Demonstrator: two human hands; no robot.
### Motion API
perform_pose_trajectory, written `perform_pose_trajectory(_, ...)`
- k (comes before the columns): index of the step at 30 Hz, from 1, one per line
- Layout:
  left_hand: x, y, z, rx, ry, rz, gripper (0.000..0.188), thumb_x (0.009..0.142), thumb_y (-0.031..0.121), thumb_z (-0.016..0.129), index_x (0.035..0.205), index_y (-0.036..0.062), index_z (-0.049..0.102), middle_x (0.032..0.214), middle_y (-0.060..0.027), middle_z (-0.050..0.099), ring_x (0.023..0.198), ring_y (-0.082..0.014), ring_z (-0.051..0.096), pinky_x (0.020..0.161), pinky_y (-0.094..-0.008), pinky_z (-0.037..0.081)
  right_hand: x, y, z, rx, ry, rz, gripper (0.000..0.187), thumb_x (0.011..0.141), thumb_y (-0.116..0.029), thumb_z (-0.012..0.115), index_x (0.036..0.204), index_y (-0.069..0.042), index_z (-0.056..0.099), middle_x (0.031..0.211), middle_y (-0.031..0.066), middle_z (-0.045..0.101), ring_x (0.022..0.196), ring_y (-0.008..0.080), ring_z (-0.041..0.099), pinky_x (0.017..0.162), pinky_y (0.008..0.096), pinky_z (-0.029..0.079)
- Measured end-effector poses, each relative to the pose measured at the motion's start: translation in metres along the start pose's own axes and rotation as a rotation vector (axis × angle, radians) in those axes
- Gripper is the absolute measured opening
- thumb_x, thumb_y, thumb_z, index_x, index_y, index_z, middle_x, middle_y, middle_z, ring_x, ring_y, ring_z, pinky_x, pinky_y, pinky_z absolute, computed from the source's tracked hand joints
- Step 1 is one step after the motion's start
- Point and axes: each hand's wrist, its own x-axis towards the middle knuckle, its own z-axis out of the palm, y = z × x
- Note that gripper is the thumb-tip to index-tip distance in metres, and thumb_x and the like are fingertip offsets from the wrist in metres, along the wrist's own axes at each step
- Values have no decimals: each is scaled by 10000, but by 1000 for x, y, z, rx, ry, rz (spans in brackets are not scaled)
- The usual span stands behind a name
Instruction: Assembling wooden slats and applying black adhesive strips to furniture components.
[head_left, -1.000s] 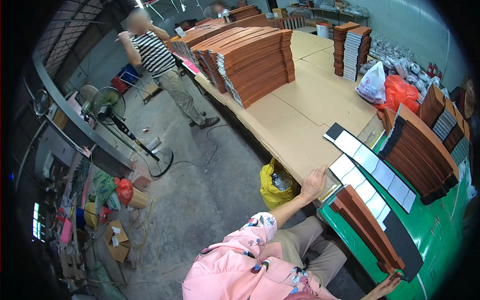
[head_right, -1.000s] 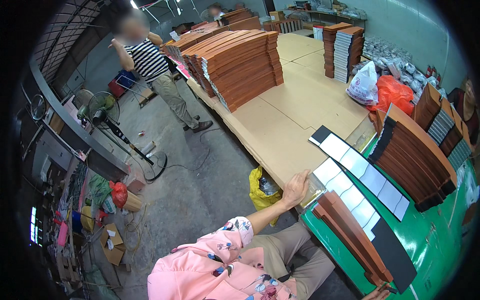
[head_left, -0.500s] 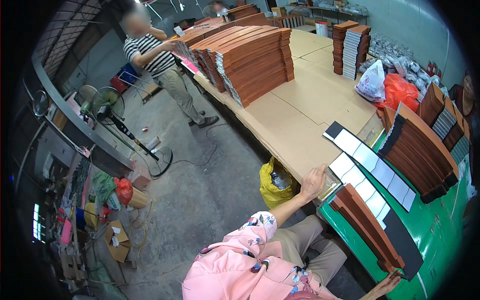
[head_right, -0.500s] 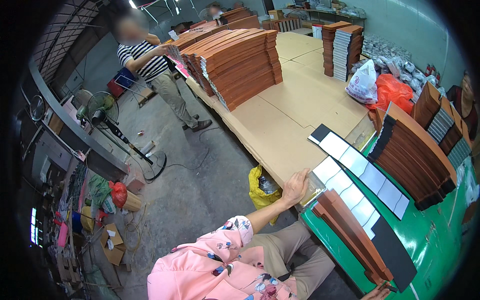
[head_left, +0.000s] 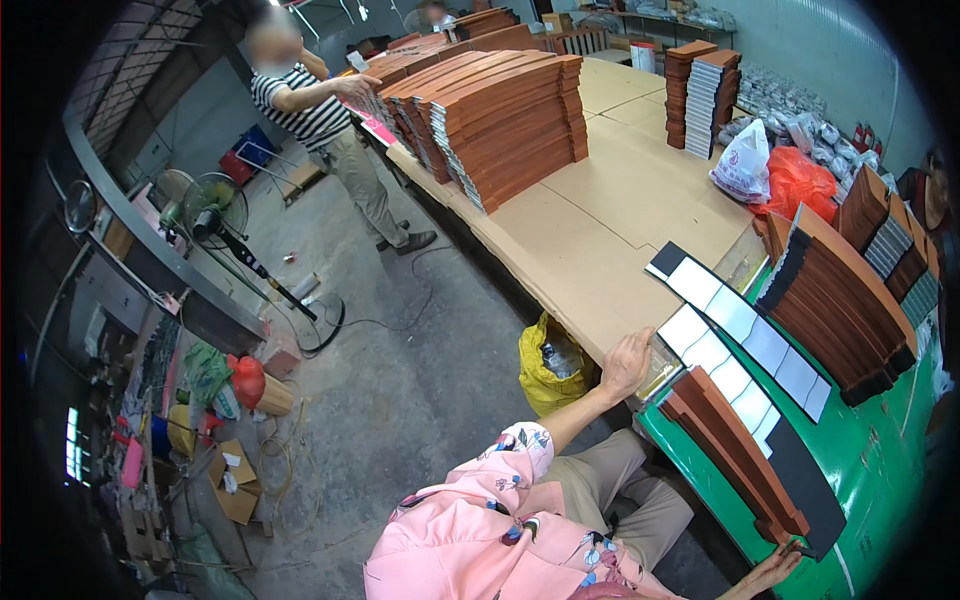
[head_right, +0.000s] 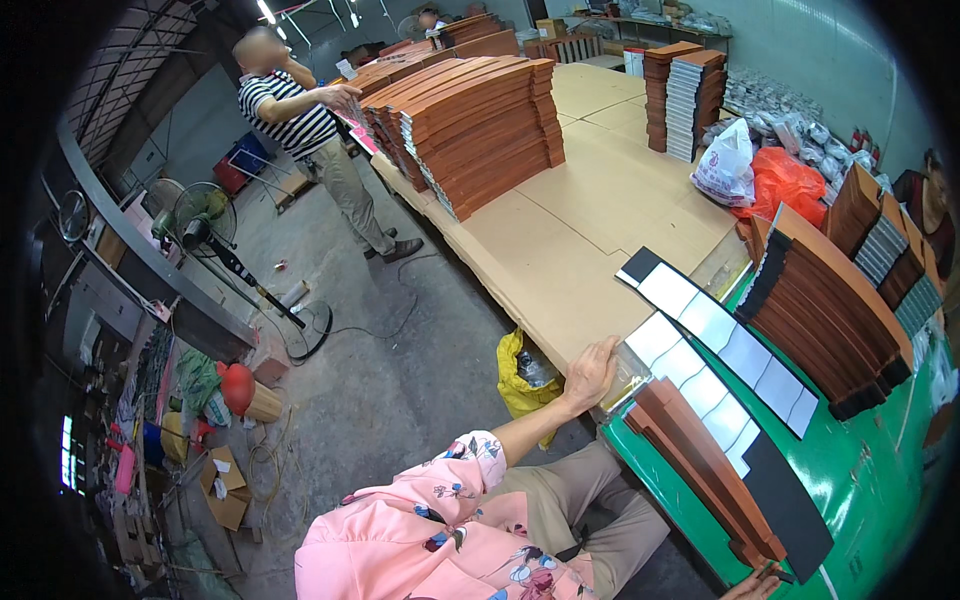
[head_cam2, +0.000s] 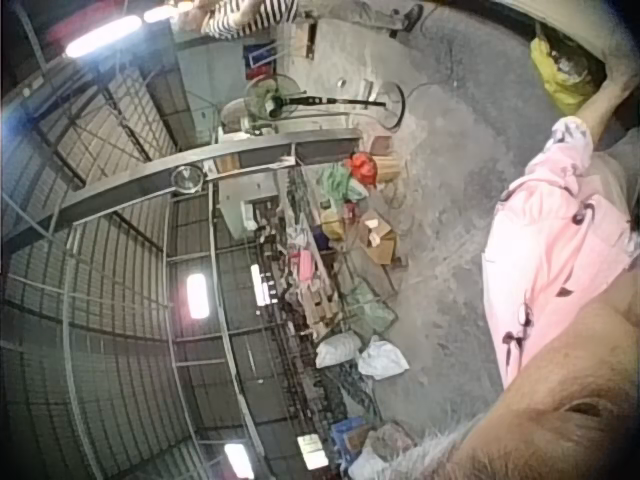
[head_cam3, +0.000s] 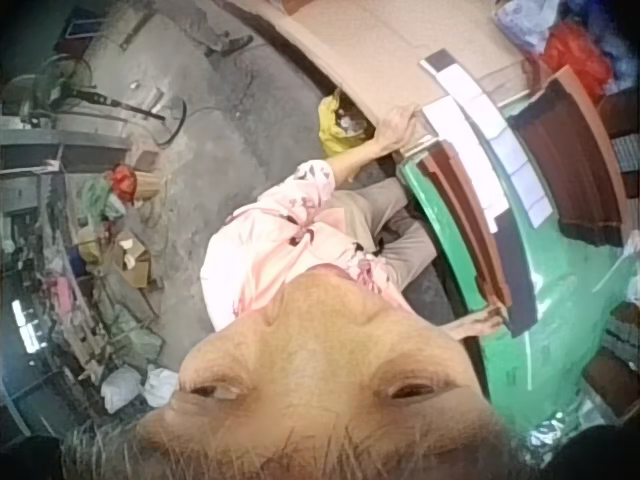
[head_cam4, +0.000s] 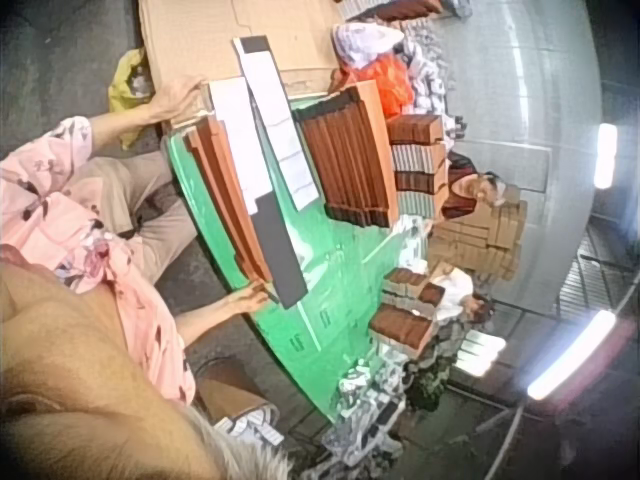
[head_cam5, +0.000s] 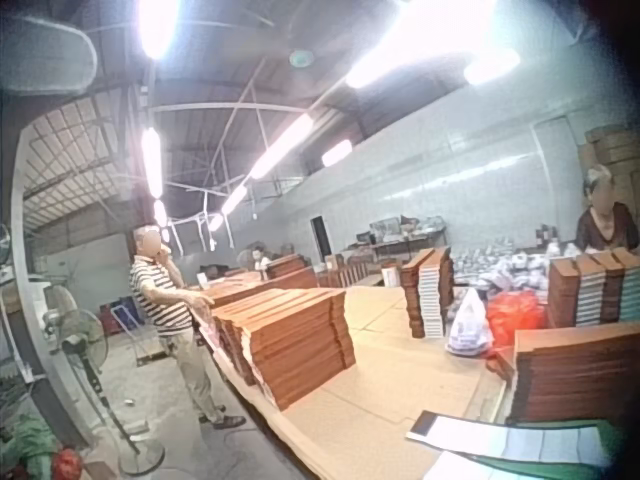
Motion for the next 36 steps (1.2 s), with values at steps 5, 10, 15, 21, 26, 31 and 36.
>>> perform_pose_trajectory(5, -1, -1, 0, 4, -10, -6, 413, 771, 38, 569, 1166, 46, 449, 877, -130, 575, 824, -293, 575, 702, -389, 465, 14, 16, -26, 32, 2, 11, 323, 902, -255, 543, 1102, -2, 524, 1067, 142, 557, 941, 245, 525, 829, 389, 441)
perform_pose_trajectory(10, -2, 0, 1, 1, 21, 16, 410, 769, 35, 571, 1161, 41, 449, 876, -136, 576, 825, -297, 574, 705, -392, 463, 19, 22, -34, 61, 9, 20, 328, 898, -252, 549, 1112, -5, 522, 1082, 142, 555, 953, 250, 524, 835, 396, 438)
perform_pose_trajectory(15, -1, -2, 1, 4, -1, 2, 412, 769, 34, 570, 1162, 40, 448, 887, -142, 579, 831, -299, 573, 712, -391, 462, 21, 26, -35, 92, 13, 31, 333, 895, -249, 555, 1122, -7, 520, 1096, 143, 552, 965, 254, 522, 841, 403, 436)
perform_pose_trajectory(21, 4, -2, 1, -3, 14, 19, 412, 772, 33, 565, 1166, 41, 445, 884, -142, 576, 827, -302, 569, 710, -395, 463, 25, 32, -34, 130, 23, 40, 341, 890, -245, 562, 1134, -11, 518, 1113, 144, 549, 979, 259, 521, 848, 411, 432)
perform_pose_trajectory(26, 0, -3, 1, 13, -27, -15, 398, 782, 39, 556, 1165, 43, 446, 881, -139, 573, 825, -301, 567, 708, -397, 463, 29, 36, -42, 156, 25, 52, 348, 886, -241, 568, 1144, -13, 516, 1127, 144, 546, 991, 264, 520, 853, 418, 430)
perform_pose_trajectory(31, -2, 0, -1, 6, -6, -6, 391, 791, 52, 554, 1166, 43, 445, 885, -139, 571, 827, -299, 567, 710, -396, 462, 31, 40, -50, 184, 25, 64, 354, 883, -239, 572, 1152, -16, 514, 1138, 145, 544, 1001, 267, 518, 858, 424, 427)
perform_pose_trajectory(36, -3, 4, 0, 2, -16, 1, 397, 793, 48, 547, 1175, 40, 439, 872, -144, 569, 817, -302, 567, 699, -397, 462, 31, 43, -62, 245, 25, 127, 325, 885, -201, 561, 1141, -13, 490, 1161, 149, 526, 1052, 253, 505, 930, 438, 404)
